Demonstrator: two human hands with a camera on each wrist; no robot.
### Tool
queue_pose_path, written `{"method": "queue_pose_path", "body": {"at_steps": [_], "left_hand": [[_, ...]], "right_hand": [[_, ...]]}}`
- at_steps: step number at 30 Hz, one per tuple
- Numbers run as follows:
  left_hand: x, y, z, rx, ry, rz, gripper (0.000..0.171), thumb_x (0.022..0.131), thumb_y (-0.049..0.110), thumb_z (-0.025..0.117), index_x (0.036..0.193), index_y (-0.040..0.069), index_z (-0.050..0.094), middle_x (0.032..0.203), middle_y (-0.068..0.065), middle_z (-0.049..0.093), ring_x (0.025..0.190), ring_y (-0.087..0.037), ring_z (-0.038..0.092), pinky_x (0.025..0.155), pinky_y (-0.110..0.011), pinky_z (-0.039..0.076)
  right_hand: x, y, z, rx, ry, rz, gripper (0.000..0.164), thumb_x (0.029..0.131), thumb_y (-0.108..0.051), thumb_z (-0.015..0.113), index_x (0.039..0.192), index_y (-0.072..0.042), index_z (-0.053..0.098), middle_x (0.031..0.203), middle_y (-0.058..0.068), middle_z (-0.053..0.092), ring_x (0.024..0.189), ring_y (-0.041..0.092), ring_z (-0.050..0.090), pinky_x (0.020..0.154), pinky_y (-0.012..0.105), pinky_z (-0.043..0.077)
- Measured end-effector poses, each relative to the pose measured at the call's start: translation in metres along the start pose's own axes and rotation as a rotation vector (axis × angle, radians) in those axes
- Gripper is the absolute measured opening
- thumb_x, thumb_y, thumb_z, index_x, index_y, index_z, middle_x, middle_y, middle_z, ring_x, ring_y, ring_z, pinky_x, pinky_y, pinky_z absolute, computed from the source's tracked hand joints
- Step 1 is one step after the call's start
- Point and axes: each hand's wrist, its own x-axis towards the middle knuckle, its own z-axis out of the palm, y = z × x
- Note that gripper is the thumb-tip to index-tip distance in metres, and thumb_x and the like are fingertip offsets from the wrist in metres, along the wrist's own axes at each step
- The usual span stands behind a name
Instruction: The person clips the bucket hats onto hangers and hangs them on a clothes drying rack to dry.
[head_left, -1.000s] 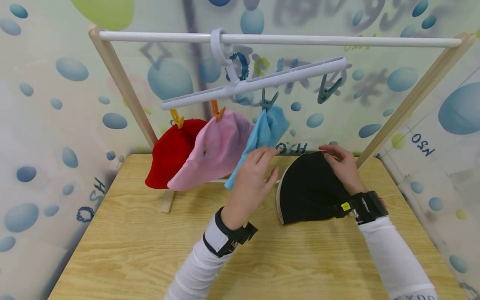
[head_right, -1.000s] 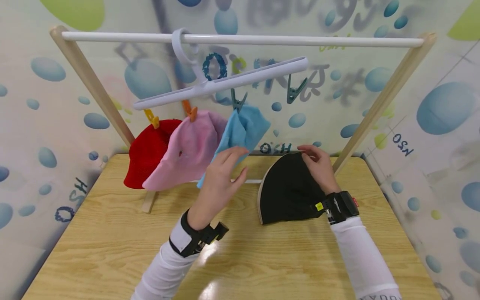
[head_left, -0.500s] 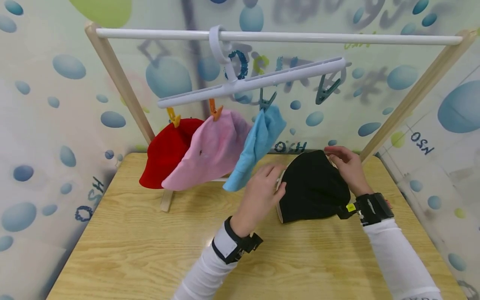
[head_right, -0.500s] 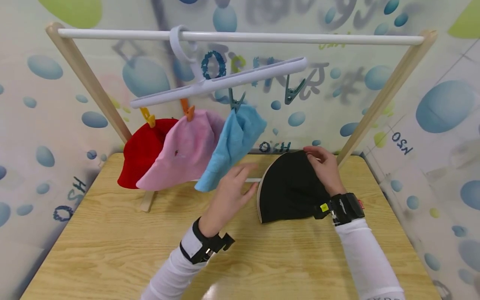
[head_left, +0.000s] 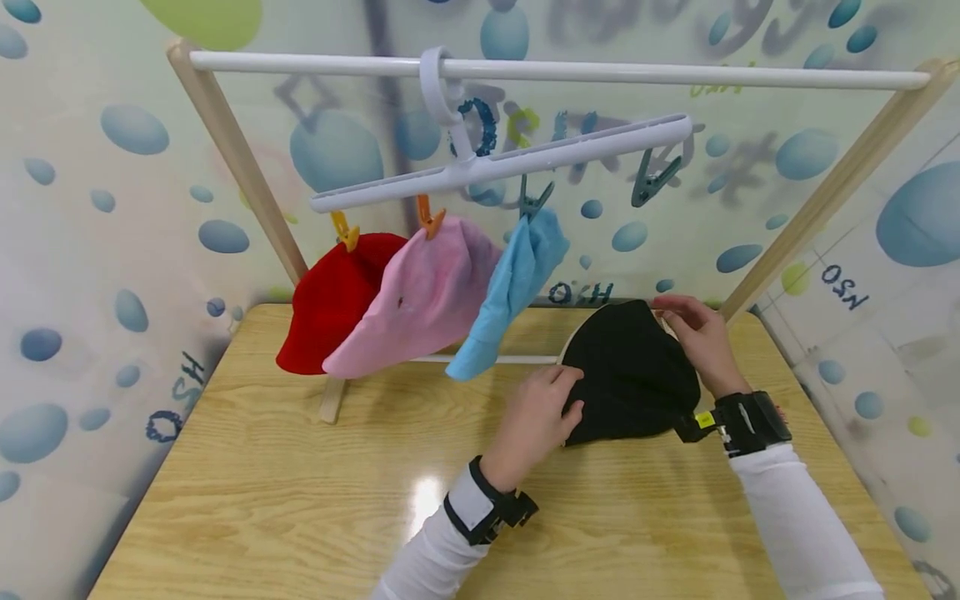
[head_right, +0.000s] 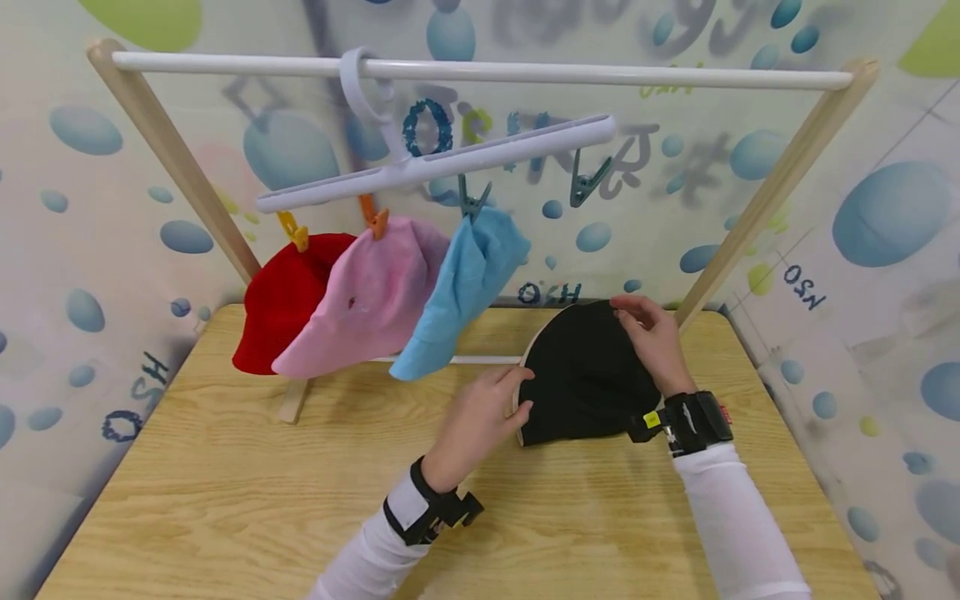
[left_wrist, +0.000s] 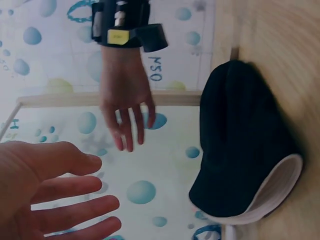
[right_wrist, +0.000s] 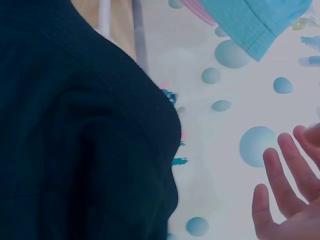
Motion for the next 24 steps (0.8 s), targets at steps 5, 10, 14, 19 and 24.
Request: {"method": "queue_pose_path", "body": {"at_steps": [5, 10, 14, 19, 24], "left_hand": [[-0.004, 0.003, 0.017, -0.003, -0.069, 0.001, 0.033, 0.087, 0.018, 0.073, 0.116, 0.006, 0.065, 0.111, -0.006, 0.064, 0.099, -0.019, 0.062, 0.082, -0.026, 0.050], [-0.006, 0.003, 0.036, 0.050, -0.135, 0.030, 0.032, 0.086, 0.021, 0.074, 0.114, 0.009, 0.065, 0.109, -0.004, 0.065, 0.097, -0.016, 0.062, 0.080, -0.023, 0.050], [-0.011, 0.002, 0.051, 0.052, -0.244, 0.045, 0.032, 0.087, 0.020, 0.073, 0.115, 0.009, 0.065, 0.110, -0.005, 0.064, 0.097, -0.018, 0.062, 0.078, -0.025, 0.050], [-0.019, -0.002, 0.067, 0.078, -0.302, 0.064, 0.027, 0.088, 0.019, 0.072, 0.112, 0.010, 0.065, 0.106, -0.006, 0.063, 0.094, -0.020, 0.061, 0.078, -0.027, 0.050], [-0.021, -0.004, 0.075, 0.105, -0.304, 0.074, 0.020, 0.087, 0.017, 0.072, 0.105, 0.010, 0.066, 0.098, -0.004, 0.063, 0.088, -0.017, 0.061, 0.074, -0.026, 0.049]], "right_hand": [[0.005, -0.011, -0.004, -0.016, 0.018, -0.050, 0.037, 0.102, -0.020, 0.049, 0.126, 0.007, 0.054, 0.111, -0.007, 0.061, 0.103, 0.008, 0.056, 0.090, 0.014, 0.040], [0.013, -0.031, -0.010, -0.014, 0.023, -0.136, 0.034, 0.102, -0.017, 0.049, 0.125, 0.007, 0.055, 0.112, -0.008, 0.062, 0.102, 0.009, 0.057, 0.091, 0.016, 0.040], [0.017, -0.057, -0.012, 0.007, 0.024, -0.220, 0.031, 0.102, -0.012, 0.048, 0.127, 0.005, 0.055, 0.117, -0.005, 0.061, 0.108, 0.009, 0.055, 0.093, 0.018, 0.039], [0.022, -0.100, -0.012, 0.072, 0.025, -0.304, 0.030, 0.101, -0.009, 0.050, 0.129, -0.001, 0.055, 0.121, 0.004, 0.061, 0.116, 0.014, 0.053, 0.100, 0.023, 0.037], [0.027, -0.135, -0.012, 0.063, 0.001, -0.339, 0.032, 0.100, -0.009, 0.052, 0.132, -0.006, 0.053, 0.124, 0.005, 0.060, 0.117, 0.015, 0.053, 0.100, 0.023, 0.038]]}}
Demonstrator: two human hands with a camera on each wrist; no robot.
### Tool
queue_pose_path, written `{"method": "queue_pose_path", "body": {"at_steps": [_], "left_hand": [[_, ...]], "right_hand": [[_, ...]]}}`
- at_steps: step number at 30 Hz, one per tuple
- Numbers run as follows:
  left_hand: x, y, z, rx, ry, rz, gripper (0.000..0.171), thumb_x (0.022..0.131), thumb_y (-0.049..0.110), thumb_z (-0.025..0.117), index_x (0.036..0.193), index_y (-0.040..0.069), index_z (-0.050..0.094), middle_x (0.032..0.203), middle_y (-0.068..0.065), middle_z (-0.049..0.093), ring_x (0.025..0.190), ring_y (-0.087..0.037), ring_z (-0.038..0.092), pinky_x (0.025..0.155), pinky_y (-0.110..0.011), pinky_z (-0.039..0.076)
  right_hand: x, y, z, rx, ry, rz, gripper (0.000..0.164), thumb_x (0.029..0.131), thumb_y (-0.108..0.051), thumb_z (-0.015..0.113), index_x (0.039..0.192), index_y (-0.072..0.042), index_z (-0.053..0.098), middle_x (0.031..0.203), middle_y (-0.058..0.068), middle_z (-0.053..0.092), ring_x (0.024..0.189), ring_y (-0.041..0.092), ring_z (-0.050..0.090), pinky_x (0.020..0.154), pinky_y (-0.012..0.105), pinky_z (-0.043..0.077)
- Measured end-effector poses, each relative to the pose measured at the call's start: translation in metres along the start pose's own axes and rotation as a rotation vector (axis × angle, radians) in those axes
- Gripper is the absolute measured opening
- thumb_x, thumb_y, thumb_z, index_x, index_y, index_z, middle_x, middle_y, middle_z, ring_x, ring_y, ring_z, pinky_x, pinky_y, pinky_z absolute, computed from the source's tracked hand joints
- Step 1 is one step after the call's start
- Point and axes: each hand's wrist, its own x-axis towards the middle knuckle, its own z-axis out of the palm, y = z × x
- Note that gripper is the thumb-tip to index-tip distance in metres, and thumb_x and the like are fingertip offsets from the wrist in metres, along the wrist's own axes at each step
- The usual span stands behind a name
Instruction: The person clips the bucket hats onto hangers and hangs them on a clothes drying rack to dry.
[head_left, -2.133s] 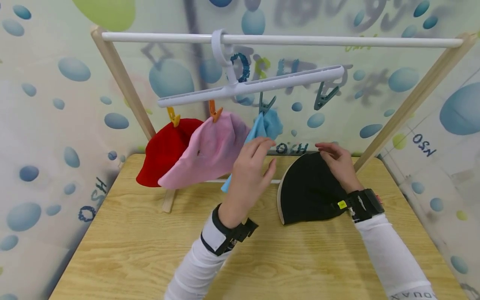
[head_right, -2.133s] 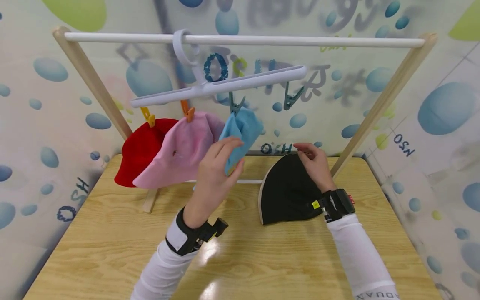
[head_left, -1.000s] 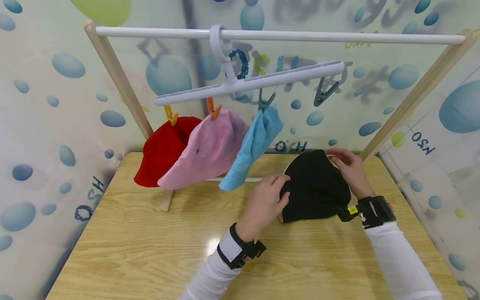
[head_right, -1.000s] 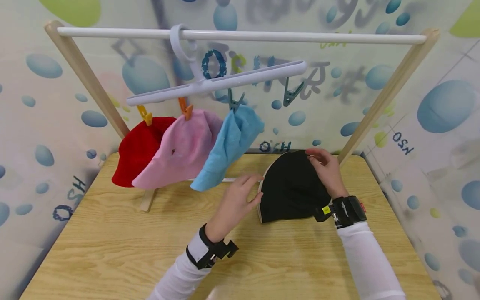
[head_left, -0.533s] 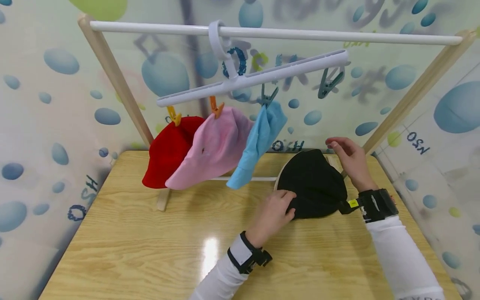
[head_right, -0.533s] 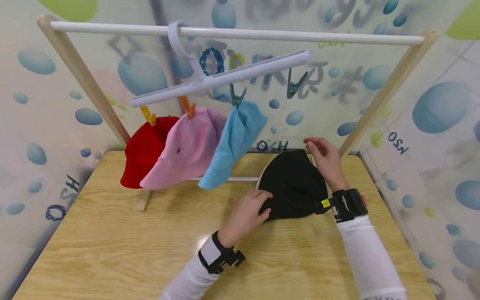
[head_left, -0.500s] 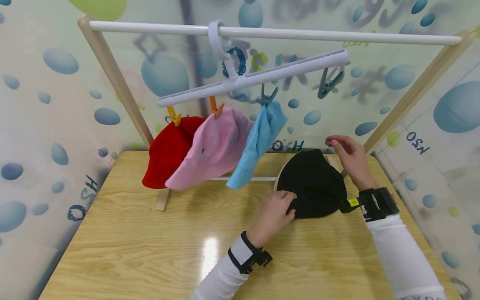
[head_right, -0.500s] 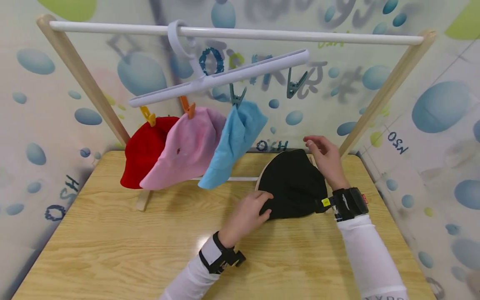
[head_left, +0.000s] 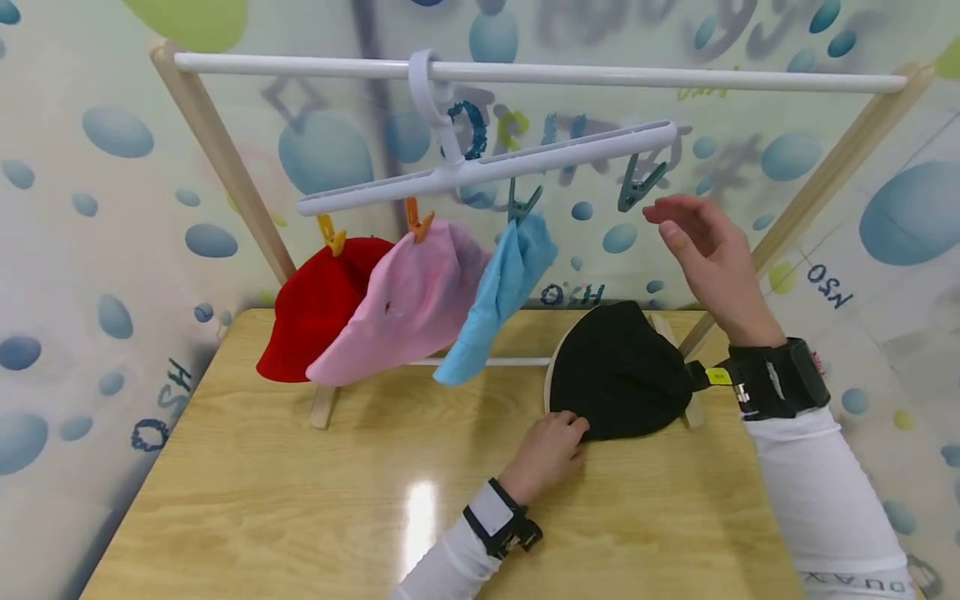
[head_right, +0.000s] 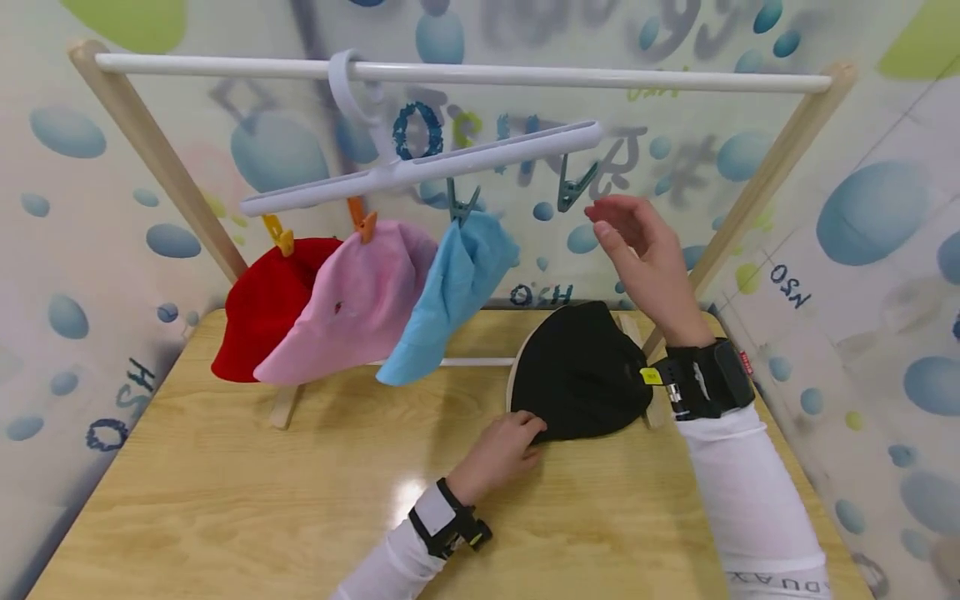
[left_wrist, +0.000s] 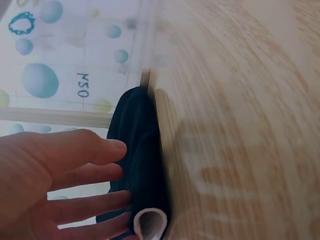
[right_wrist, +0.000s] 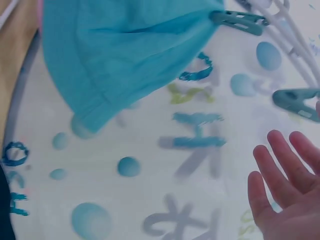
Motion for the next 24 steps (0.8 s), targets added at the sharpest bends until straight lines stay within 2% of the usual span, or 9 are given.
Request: {"method": "queue_pose_path", "body": {"at_steps": [3, 8, 13, 19, 24], "left_hand": [[-0.002, -0.001, 0.002, -0.023, -0.010, -0.011, 0.019, 0.086, 0.015, 0.073, 0.103, 0.010, 0.066, 0.095, -0.004, 0.063, 0.083, -0.016, 0.062, 0.070, -0.025, 0.049], [-0.003, -0.003, 0.004, -0.006, -0.001, -0.019, 0.015, 0.084, 0.012, 0.074, 0.096, 0.010, 0.065, 0.087, -0.005, 0.063, 0.075, -0.016, 0.062, 0.061, -0.026, 0.049], [-0.003, -0.006, 0.002, 0.020, -0.026, 0.013, 0.009, 0.086, 0.010, 0.071, 0.093, 0.011, 0.066, 0.083, -0.003, 0.063, 0.072, -0.014, 0.062, 0.057, -0.024, 0.048], [-0.006, -0.006, -0.008, 0.057, -0.115, 0.039, 0.013, 0.087, 0.009, 0.071, 0.098, 0.013, 0.066, 0.083, -0.002, 0.063, 0.073, -0.012, 0.061, 0.055, -0.022, 0.045], [-0.011, -0.007, -0.012, 0.070, -0.117, 0.047, 0.012, 0.086, 0.007, 0.070, 0.096, 0.013, 0.065, 0.079, -0.001, 0.061, 0.068, -0.011, 0.059, 0.052, -0.021, 0.043]], "right_hand": [[0.009, -0.012, 0.004, 0.033, -0.006, -0.007, 0.032, 0.099, -0.008, 0.053, 0.131, -0.005, 0.052, 0.123, 0.005, 0.059, 0.117, 0.016, 0.053, 0.099, 0.023, 0.039], [0.023, -0.026, 0.007, 0.148, 0.020, -0.015, 0.033, 0.097, -0.005, 0.055, 0.130, -0.006, 0.049, 0.122, 0.010, 0.059, 0.114, 0.019, 0.054, 0.099, 0.025, 0.039], [0.030, -0.030, 0.006, 0.227, 0.042, -0.024, 0.034, 0.097, -0.003, 0.054, 0.130, -0.008, 0.048, 0.116, 0.009, 0.063, 0.106, 0.020, 0.056, 0.097, 0.026, 0.040], [0.031, -0.029, 0.008, 0.221, 0.090, -0.064, 0.032, 0.098, -0.003, 0.053, 0.129, -0.007, 0.048, 0.107, 0.006, 0.069, 0.099, 0.021, 0.059, 0.096, 0.028, 0.041], [0.034, -0.026, 0.012, 0.245, 0.110, -0.099, 0.025, 0.098, -0.002, 0.051, 0.123, -0.005, 0.052, 0.106, 0.007, 0.068, 0.101, 0.021, 0.059, 0.096, 0.029, 0.041]]}}
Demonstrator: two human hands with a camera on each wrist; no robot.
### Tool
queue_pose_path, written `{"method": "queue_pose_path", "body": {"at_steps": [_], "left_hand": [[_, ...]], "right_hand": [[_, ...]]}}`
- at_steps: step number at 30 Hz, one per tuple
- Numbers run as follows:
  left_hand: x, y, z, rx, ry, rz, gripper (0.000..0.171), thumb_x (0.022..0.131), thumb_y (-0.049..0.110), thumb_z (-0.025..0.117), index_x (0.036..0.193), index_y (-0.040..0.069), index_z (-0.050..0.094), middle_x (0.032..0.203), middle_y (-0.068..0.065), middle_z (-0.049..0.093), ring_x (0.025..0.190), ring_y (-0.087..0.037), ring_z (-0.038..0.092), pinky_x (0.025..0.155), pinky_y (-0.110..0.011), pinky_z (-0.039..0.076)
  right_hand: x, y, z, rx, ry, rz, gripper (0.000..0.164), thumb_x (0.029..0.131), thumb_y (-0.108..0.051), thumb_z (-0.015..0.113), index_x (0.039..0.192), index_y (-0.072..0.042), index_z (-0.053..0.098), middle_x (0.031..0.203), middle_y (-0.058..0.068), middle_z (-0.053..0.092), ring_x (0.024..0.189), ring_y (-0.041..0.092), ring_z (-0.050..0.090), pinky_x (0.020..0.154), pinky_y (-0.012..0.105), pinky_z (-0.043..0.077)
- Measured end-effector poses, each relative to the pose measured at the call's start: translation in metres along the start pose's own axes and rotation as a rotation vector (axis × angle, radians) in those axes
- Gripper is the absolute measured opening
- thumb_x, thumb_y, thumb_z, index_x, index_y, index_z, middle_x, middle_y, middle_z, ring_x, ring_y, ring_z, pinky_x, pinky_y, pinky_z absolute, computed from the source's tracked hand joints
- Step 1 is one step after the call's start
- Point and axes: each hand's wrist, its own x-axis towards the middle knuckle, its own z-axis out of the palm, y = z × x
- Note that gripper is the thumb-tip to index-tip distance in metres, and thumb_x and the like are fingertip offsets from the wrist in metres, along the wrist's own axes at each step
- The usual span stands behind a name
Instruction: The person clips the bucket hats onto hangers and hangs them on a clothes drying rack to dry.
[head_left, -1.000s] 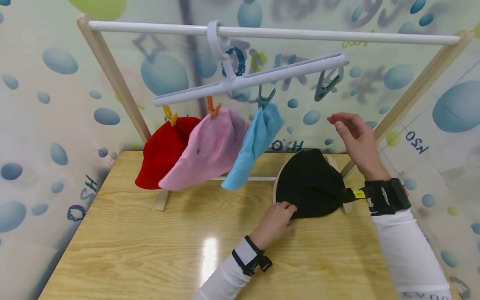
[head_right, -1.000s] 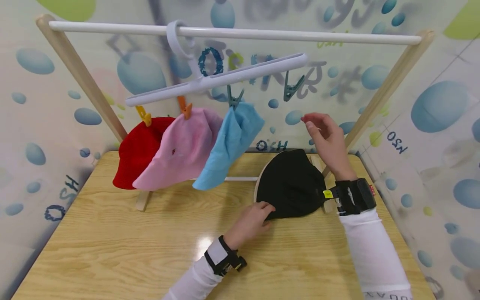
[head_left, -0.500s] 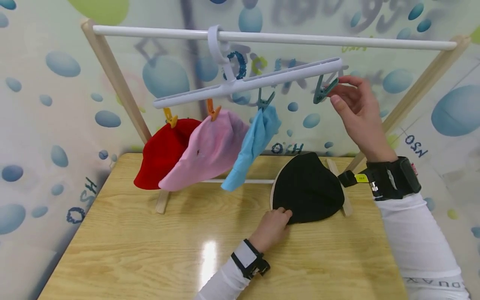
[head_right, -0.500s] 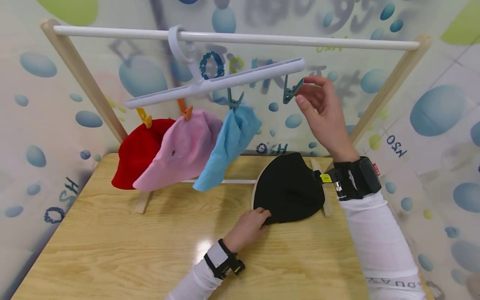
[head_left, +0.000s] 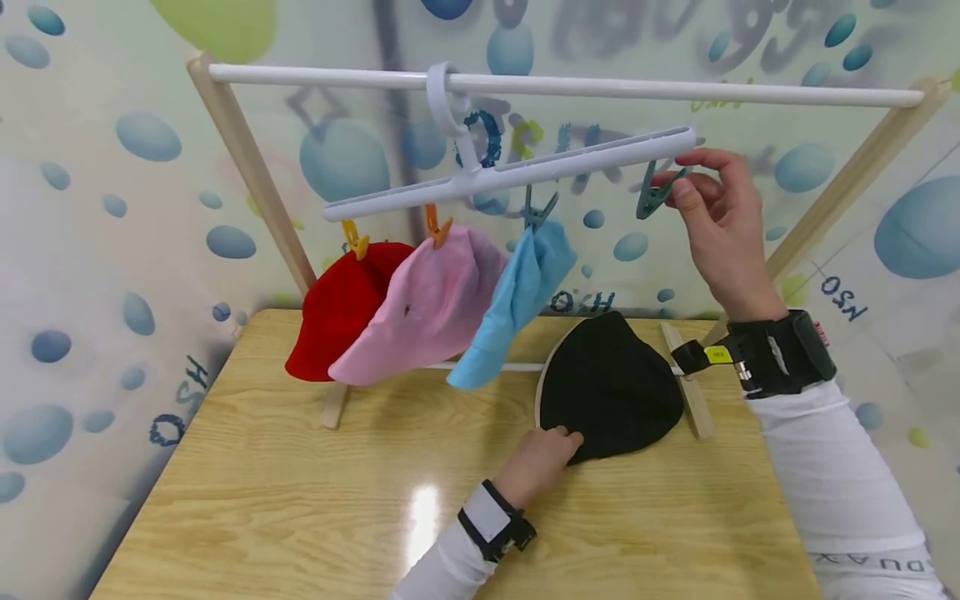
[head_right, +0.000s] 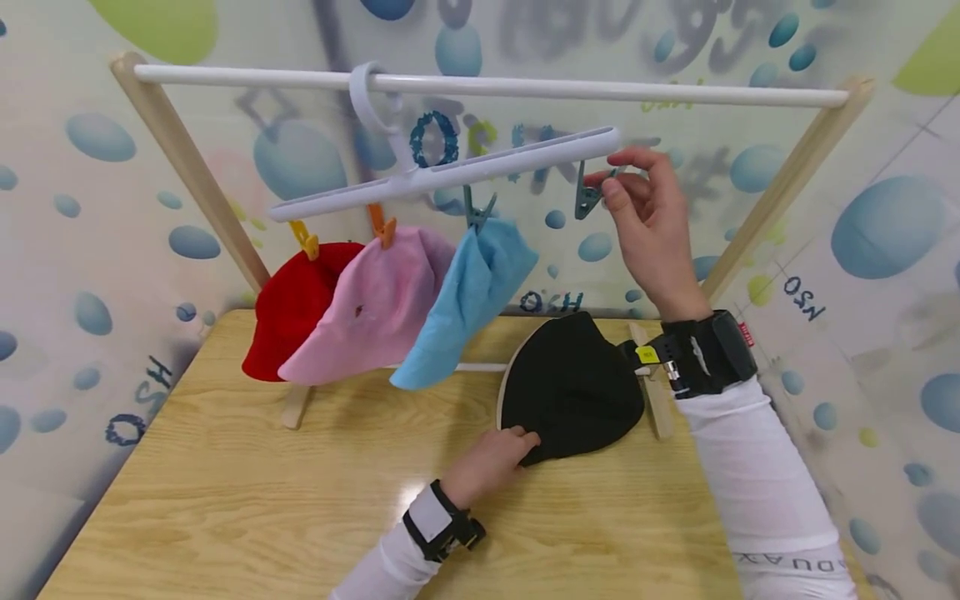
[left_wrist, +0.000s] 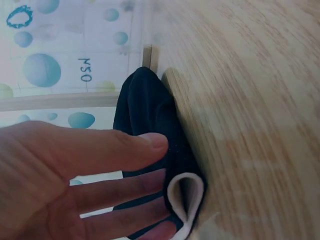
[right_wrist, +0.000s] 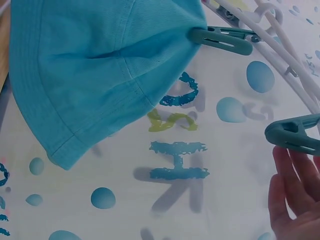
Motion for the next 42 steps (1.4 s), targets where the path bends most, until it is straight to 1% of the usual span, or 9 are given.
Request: {"method": "queue_pose_path", "body": {"at_steps": [5, 10, 13, 23, 30, 33, 37, 40, 42], "left_hand": [[-0.003, -0.004, 0.000, -0.045, -0.028, -0.042, 0.014, 0.085, 0.010, 0.073, 0.097, 0.012, 0.065, 0.082, -0.002, 0.062, 0.073, -0.013, 0.061, 0.059, -0.023, 0.047], [-0.004, -0.007, -0.003, -0.094, -0.102, -0.098, 0.021, 0.082, 0.015, 0.077, 0.098, 0.012, 0.064, 0.084, -0.003, 0.063, 0.074, -0.017, 0.061, 0.059, -0.028, 0.049], [-0.004, -0.006, -0.006, -0.122, -0.127, -0.129, 0.024, 0.081, 0.016, 0.078, 0.099, 0.012, 0.063, 0.084, -0.004, 0.064, 0.074, -0.018, 0.062, 0.058, -0.029, 0.049], [-0.011, -0.010, -0.008, -0.079, -0.085, -0.268, 0.025, 0.079, 0.021, 0.080, 0.099, 0.013, 0.068, 0.077, -0.006, 0.062, 0.066, -0.023, 0.060, 0.052, -0.032, 0.046], [-0.012, -0.014, -0.013, -0.059, -0.114, -0.344, 0.022, 0.080, 0.025, 0.080, 0.097, 0.016, 0.071, 0.078, -0.004, 0.062, 0.066, -0.022, 0.059, 0.054, -0.034, 0.047], [-0.011, -0.011, -0.014, -0.034, -0.083, -0.358, 0.016, 0.081, 0.027, 0.079, 0.090, 0.015, 0.072, 0.072, -0.004, 0.060, 0.062, -0.021, 0.058, 0.051, -0.033, 0.046], [-0.005, 0.000, -0.008, -0.010, 0.051, -0.354, 0.017, 0.082, 0.029, 0.078, 0.078, 0.014, 0.069, 0.064, -0.002, 0.054, 0.055, -0.018, 0.055, 0.044, -0.030, 0.041], [0.002, 0.011, 0.000, -0.021, 0.131, -0.302, 0.018, 0.082, 0.029, 0.078, 0.085, 0.014, 0.068, 0.070, -0.002, 0.053, 0.057, -0.016, 0.052, 0.043, -0.027, 0.039], [0.005, 0.017, 0.004, -0.020, 0.141, -0.257, 0.022, 0.083, 0.028, 0.077, 0.096, 0.014, 0.068, 0.081, -0.003, 0.055, 0.066, -0.015, 0.052, 0.047, -0.025, 0.040]], "right_hand": [[0.002, 0.003, 0.005, 0.031, 0.008, -0.022, 0.022, 0.098, -0.001, 0.050, 0.120, -0.002, 0.055, 0.107, 0.010, 0.068, 0.099, 0.021, 0.062, 0.094, 0.028, 0.044], [0.001, 0.006, 0.009, -0.019, 0.007, -0.035, 0.022, 0.100, -0.003, 0.049, 0.121, -0.004, 0.057, 0.107, 0.008, 0.068, 0.095, 0.021, 0.060, 0.089, 0.025, 0.046], [0.001, 0.008, 0.009, -0.024, 0.013, -0.035, 0.024, 0.100, -0.005, 0.049, 0.122, -0.004, 0.059, 0.107, 0.007, 0.067, 0.095, 0.021, 0.059, 0.085, 0.025, 0.046], [0.000, 0.013, 0.007, 0.106, 0.019, -0.035, 0.019, 0.099, -0.001, 0.050, 0.114, -0.001, 0.061, 0.106, 0.012, 0.065, 0.095, 0.023, 0.057, 0.084, 0.026, 0.046], [-0.001, 0.017, 0.007, 0.080, -0.011, -0.020, 0.018, 0.100, -0.003, 0.049, 0.113, -0.002, 0.061, 0.109, 0.012, 0.062, 0.096, 0.024, 0.053, 0.086, 0.027, 0.045], [-0.002, 0.019, 0.007, 0.079, -0.028, -0.021, 0.016, 0.100, -0.003, 0.048, 0.111, -0.002, 0.061, 0.109, 0.012, 0.062, 0.098, 0.024, 0.053, 0.086, 0.027, 0.043], [-0.005, 0.021, 0.003, 0.066, -0.064, -0.013, 0.015, 0.101, -0.004, 0.047, 0.110, -0.003, 0.059, 0.112, 0.011, 0.061, 0.102, 0.024, 0.052, 0.086, 0.027, 0.042], [-0.008, 0.021, -0.001, 0.078, -0.078, 0.003, 0.015, 0.101, -0.005, 0.046, 0.110, -0.003, 0.058, 0.114, 0.011, 0.060, 0.107, 0.026, 0.051, 0.086, 0.027, 0.041], [-0.009, 0.021, -0.003, 0.105, -0.093, 0.016, 0.014, 0.101, -0.005, 0.045, 0.110, -0.002, 0.056, 0.115, 0.013, 0.060, 0.110, 0.027, 0.051, 0.087, 0.027, 0.041]]}}
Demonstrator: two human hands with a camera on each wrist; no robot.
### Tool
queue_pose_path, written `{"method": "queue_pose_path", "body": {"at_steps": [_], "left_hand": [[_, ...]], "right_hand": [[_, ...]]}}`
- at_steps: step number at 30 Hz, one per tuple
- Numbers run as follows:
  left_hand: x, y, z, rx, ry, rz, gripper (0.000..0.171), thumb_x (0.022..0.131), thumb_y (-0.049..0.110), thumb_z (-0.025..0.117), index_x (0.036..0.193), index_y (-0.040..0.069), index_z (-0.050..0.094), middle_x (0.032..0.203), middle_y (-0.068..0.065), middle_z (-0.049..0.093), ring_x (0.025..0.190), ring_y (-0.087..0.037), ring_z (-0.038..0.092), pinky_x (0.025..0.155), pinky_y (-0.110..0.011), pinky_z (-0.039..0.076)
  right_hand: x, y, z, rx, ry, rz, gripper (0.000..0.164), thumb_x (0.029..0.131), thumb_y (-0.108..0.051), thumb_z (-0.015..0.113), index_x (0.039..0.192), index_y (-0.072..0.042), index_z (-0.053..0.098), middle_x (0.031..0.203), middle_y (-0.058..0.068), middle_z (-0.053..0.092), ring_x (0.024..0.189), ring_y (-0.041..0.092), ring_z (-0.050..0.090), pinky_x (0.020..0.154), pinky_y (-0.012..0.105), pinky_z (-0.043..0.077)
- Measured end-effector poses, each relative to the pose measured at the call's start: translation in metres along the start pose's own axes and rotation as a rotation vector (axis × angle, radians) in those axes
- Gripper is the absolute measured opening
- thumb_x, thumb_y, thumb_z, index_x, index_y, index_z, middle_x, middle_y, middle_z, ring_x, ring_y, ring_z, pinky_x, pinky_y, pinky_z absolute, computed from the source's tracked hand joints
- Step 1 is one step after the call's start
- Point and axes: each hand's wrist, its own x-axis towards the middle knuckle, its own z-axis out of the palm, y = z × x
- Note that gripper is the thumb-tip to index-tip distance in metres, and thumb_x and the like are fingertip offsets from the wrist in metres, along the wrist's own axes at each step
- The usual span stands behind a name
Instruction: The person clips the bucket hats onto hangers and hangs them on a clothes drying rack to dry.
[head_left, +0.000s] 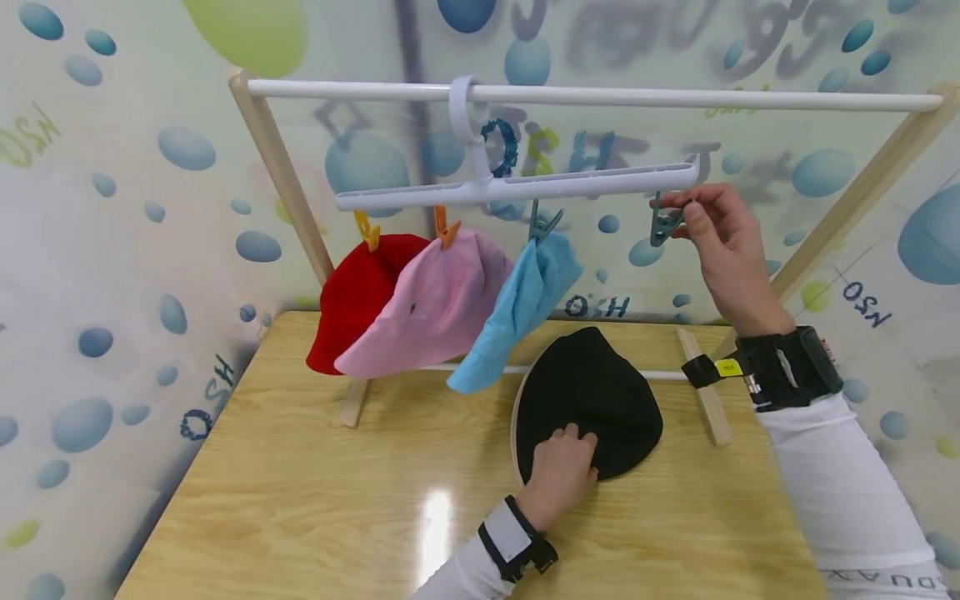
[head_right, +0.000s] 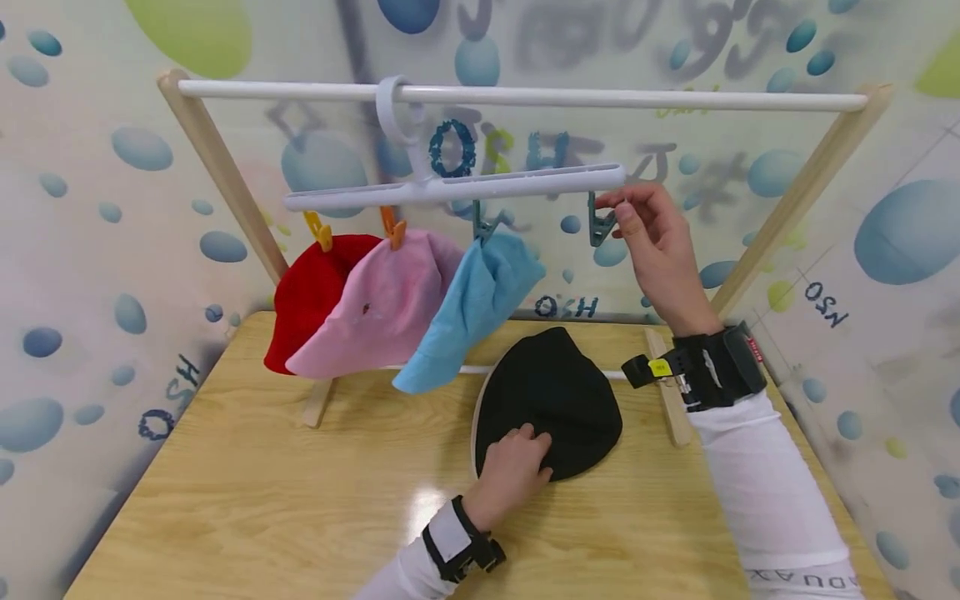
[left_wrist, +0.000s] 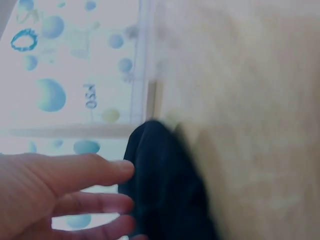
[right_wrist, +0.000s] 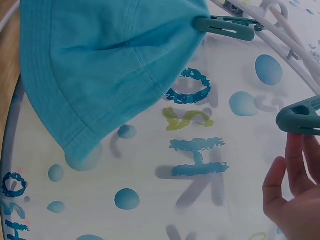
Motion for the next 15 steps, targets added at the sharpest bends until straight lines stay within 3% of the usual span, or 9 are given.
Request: {"method": "queue_pose_path", "body": {"at_steps": [4, 8, 15], "left_hand": [[0.002, 0.007, 0.010, 0.003, -0.053, 0.079, 0.038, 0.083, 0.027, 0.077, 0.118, 0.019, 0.064, 0.106, -0.003, 0.055, 0.087, -0.018, 0.051, 0.062, -0.027, 0.045], [0.003, 0.010, 0.016, -0.034, -0.121, 0.106, 0.046, 0.084, 0.025, 0.076, 0.127, 0.024, 0.060, 0.122, -0.002, 0.054, 0.100, -0.021, 0.050, 0.071, -0.033, 0.047], [0.001, 0.012, 0.022, -0.048, -0.104, 0.077, 0.046, 0.083, 0.021, 0.076, 0.126, 0.016, 0.059, 0.113, -0.001, 0.059, 0.097, -0.020, 0.051, 0.069, -0.035, 0.047]], "right_hand": [[0.001, 0.002, -0.001, 0.057, -0.060, 0.032, 0.013, 0.102, -0.008, 0.044, 0.110, -0.001, 0.052, 0.120, 0.016, 0.058, 0.117, 0.027, 0.050, 0.089, 0.029, 0.041], [-0.001, 0.005, -0.003, 0.088, -0.113, 0.063, 0.011, 0.103, -0.009, 0.042, 0.110, -0.002, 0.048, 0.123, 0.015, 0.057, 0.122, 0.027, 0.047, 0.091, 0.030, 0.038], [-0.006, 0.010, -0.007, 0.129, -0.138, 0.099, 0.009, 0.103, -0.009, 0.042, 0.111, -0.005, 0.045, 0.121, 0.017, 0.053, 0.120, 0.028, 0.049, 0.092, 0.033, 0.034]]}}
